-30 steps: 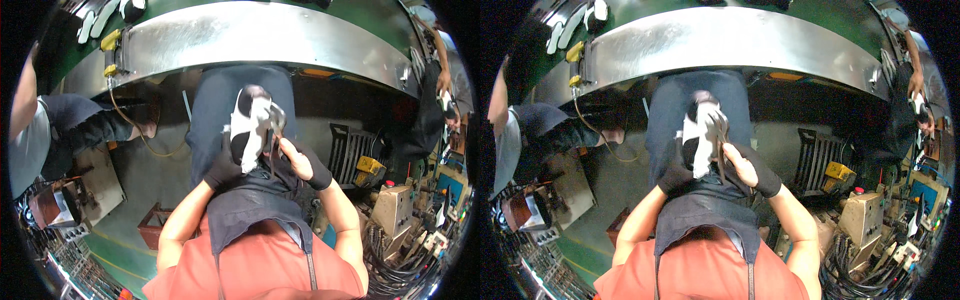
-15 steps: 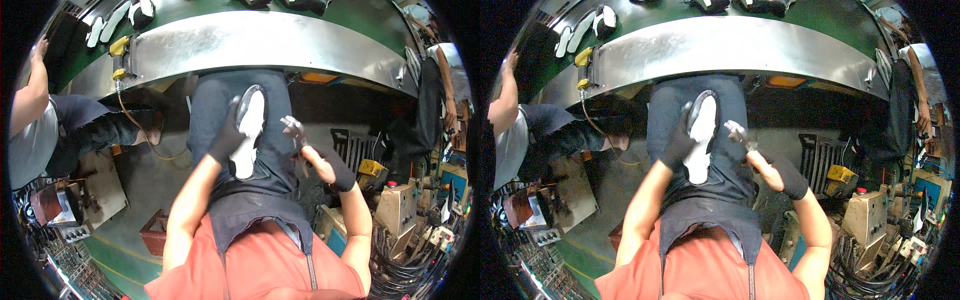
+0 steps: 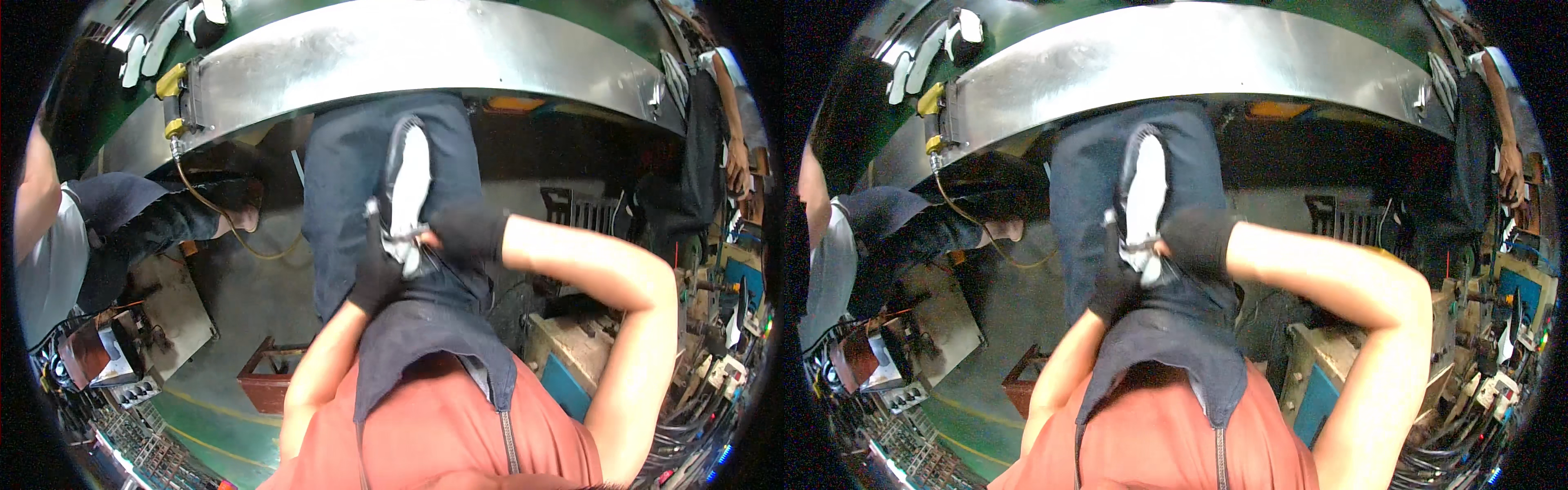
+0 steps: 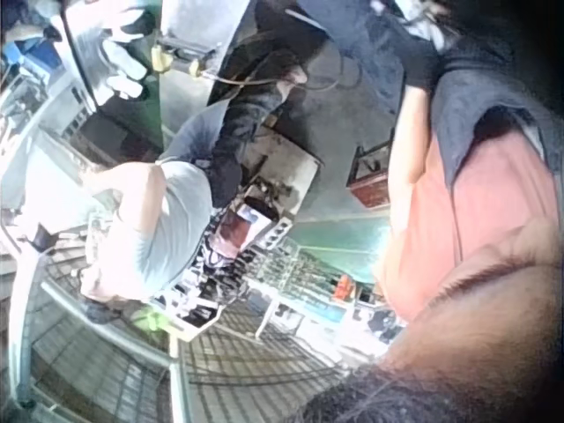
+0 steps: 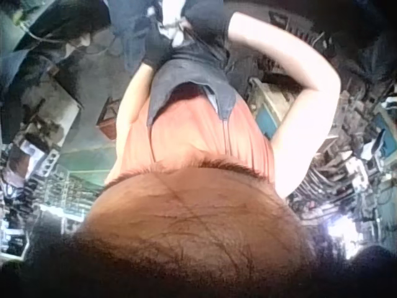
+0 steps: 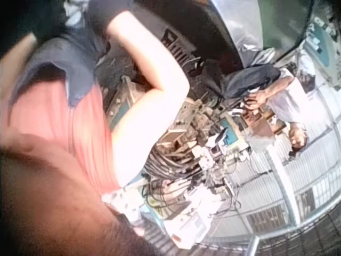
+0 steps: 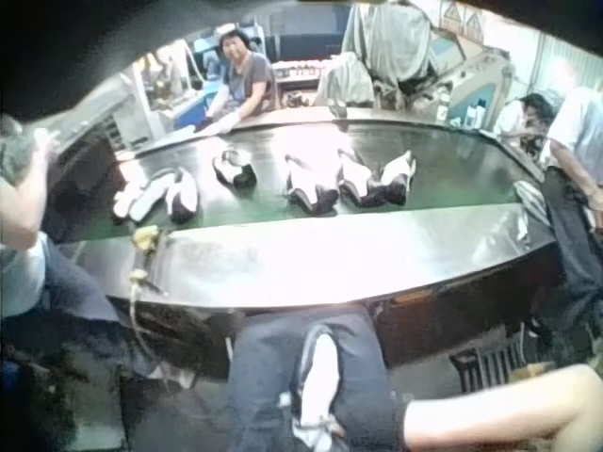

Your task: The person uses a pair of pliers to trim excess material from the edges of white shoe parts. They pick up each part from a conveyor belt, hold it against their lap, and carefully scrape the edges before placing the finished item back on the belt.

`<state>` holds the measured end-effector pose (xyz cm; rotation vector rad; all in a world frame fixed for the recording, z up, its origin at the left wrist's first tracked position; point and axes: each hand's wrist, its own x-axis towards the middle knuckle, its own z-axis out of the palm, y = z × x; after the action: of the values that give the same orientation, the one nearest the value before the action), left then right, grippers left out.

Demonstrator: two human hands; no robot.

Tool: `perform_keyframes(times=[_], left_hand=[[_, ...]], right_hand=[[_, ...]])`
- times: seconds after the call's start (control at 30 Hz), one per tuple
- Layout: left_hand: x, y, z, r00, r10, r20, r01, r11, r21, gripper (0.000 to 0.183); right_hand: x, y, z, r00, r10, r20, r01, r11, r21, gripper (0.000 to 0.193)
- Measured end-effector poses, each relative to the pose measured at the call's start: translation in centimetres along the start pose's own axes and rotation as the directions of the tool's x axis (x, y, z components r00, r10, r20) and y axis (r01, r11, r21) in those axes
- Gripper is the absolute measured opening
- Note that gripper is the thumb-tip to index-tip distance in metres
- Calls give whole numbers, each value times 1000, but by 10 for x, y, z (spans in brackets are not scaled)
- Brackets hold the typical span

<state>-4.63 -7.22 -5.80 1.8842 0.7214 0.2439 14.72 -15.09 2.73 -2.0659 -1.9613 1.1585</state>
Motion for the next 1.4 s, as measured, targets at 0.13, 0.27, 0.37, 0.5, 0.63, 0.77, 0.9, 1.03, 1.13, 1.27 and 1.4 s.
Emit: perform_keyframes(times=[0.13, 0.27, 0.37, 0.5, 0.63, 0.77, 0.9, 1.03, 1.13, 1.27, 1.4], left_hand=[[14, -12, -20, 996, 78, 47, -82, 993, 90, 86], [18, 15, -22, 987, 136, 81, -138, 990, 19, 81], [52, -8, 10, 983, 177, 39, -167, 970, -176, 78], [42, -35, 32, 968, 136, -212, -199, 928, -315, 73], [51, -31, 22, 973, -67, -221, 67, 998, -5, 67], [48, -90, 0, 996, -71, 47, 82, 954, -287, 62], [73, -10, -39, 956, -113, 270, 172, 963, -207, 45], [70, -6, -5, 893, -415, 172, 419, 633, -651, 48], [65, -56, 17, 991, -27, -130, -5, 971, -238, 44], [59, -54, 8, 991, -108, 74, 131, 825, -550, 47], [33, -15, -3, 997, 33, 72, 2, 902, -432, 66]], right_hand=[[6, -8, 9, 995, 33, -89, -42, 994, -101, 41], [3, 48, 11, 877, -410, -251, 316, 885, -342, 38], [14, 54, 13, 883, -426, -198, 328, 860, -390, 38], [11, 32, -50, 813, 133, 568, -344, 895, 283, 40], [8, 38, -60, 982, 51, 183, -10, 975, -221, 31], [1, -44, -22, 989, -149, 23, 144, 886, -442, 20], [15, 35, 34, 965, -204, -167, 212, 977, 36, 32], [-25, 29, 0, 991, 135, -23, -117, 918, 378, 40], [-38, 21, -24, 993, 98, -69, -68, 932, 356, 44], [-38, -23, -46, 987, -71, -145, 101, 973, 208, 46], [-40, 8, -23, 999, 38, -1, -35, 926, 376, 44]])
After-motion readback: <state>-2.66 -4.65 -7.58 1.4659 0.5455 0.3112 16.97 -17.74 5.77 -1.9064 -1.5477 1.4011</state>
